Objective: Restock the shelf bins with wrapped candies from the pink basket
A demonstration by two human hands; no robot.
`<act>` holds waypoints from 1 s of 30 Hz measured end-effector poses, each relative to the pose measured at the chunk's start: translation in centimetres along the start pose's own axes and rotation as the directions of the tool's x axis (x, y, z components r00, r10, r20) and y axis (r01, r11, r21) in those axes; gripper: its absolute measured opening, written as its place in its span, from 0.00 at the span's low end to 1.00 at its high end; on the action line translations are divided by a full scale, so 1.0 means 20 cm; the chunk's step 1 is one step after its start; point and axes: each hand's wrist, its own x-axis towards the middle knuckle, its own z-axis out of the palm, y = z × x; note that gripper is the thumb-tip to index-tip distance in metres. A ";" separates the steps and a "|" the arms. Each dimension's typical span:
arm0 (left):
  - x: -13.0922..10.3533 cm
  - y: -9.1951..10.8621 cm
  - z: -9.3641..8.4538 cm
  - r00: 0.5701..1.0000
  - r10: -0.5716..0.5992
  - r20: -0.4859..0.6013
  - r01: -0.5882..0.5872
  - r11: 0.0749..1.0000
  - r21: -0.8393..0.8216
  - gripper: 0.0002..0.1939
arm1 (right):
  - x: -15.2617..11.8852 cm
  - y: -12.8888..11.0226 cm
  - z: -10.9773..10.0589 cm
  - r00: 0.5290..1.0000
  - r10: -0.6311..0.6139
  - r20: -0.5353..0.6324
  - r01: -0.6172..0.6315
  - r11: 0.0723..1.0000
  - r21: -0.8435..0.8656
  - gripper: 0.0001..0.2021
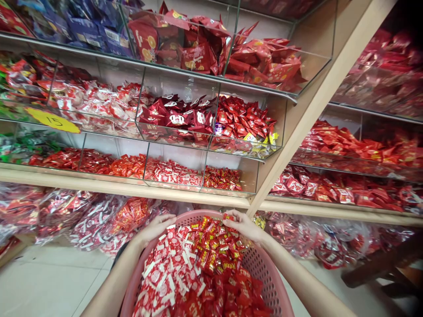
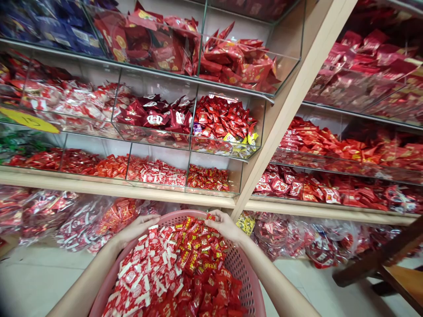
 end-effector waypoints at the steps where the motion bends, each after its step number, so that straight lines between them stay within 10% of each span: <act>1: 0.00 0.00 0.00 1.000 0.000 0.005 0.000 1.000 -0.006 0.24 | 0.00 0.01 -0.01 1.000 0.001 0.024 -0.001 1.000 -0.004 0.22; 30: 0.02 -0.01 -0.01 0.999 0.007 0.046 -0.006 1.000 -0.015 0.25 | 0.15 0.19 0.03 0.979 -0.048 -0.196 0.023 0.991 -0.129 0.18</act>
